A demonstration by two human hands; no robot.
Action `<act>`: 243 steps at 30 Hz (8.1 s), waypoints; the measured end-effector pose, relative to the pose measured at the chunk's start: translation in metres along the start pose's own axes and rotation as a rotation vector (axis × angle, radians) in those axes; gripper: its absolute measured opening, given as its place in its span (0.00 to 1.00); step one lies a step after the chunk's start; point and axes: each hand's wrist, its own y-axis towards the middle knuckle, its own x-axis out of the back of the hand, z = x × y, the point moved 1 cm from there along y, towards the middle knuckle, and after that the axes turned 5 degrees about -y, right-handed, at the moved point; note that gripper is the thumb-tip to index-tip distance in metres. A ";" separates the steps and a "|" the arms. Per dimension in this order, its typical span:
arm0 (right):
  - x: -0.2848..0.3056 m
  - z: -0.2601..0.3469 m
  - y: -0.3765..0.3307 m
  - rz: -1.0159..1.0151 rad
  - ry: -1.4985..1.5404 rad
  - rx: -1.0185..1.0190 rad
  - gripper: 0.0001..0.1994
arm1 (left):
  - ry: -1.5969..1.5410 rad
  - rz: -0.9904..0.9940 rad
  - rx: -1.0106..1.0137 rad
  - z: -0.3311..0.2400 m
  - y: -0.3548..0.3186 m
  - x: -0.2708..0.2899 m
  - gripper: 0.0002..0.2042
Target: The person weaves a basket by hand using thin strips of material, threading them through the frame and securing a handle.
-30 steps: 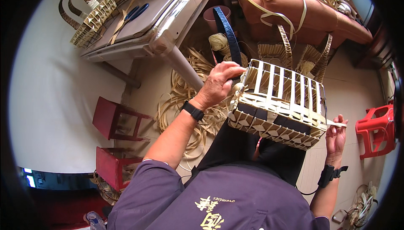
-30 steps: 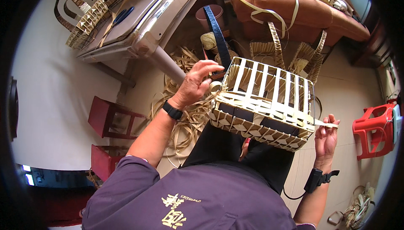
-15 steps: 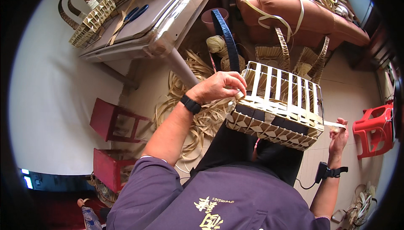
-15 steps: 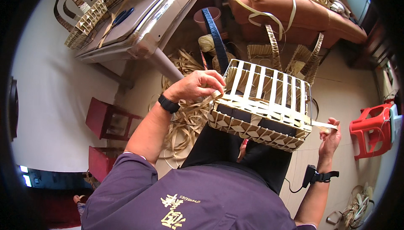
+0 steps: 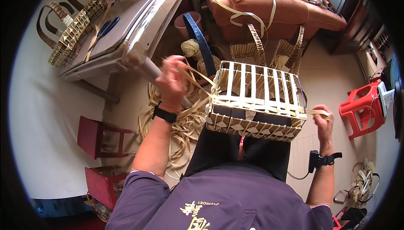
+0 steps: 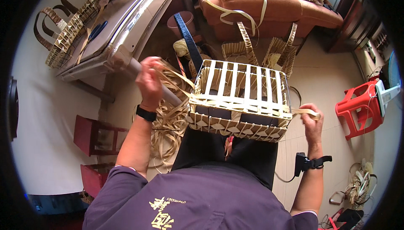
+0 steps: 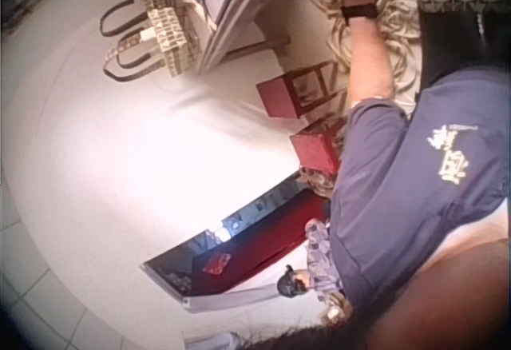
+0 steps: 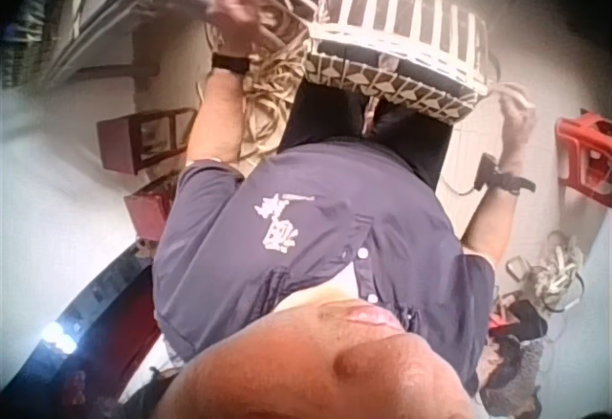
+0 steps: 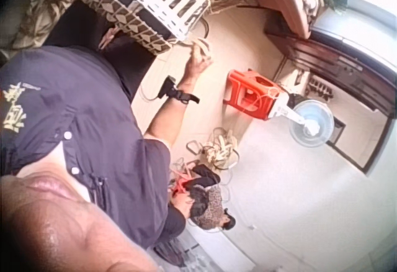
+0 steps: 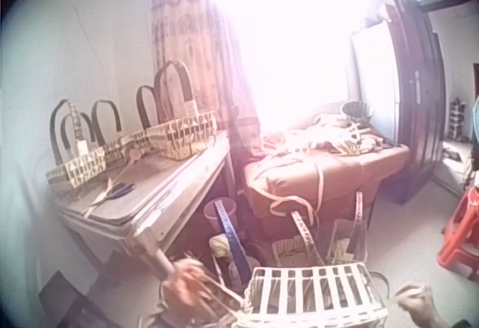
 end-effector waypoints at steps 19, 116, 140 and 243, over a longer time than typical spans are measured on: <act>-0.019 -0.070 0.021 0.090 0.722 -0.494 0.14 | -0.957 0.546 0.910 0.023 -0.044 -0.008 0.28; -0.018 -0.057 0.008 0.370 0.826 -0.432 0.08 | -0.714 0.566 0.672 -0.033 0.013 -0.003 0.24; 0.236 -0.240 -0.017 -0.318 0.776 -0.457 0.07 | -0.461 0.309 -0.143 -0.086 0.073 -0.040 0.13; 0.173 -0.018 -0.012 -0.121 -1.014 0.205 0.08 | -0.680 0.185 1.160 0.025 -0.050 -0.035 0.15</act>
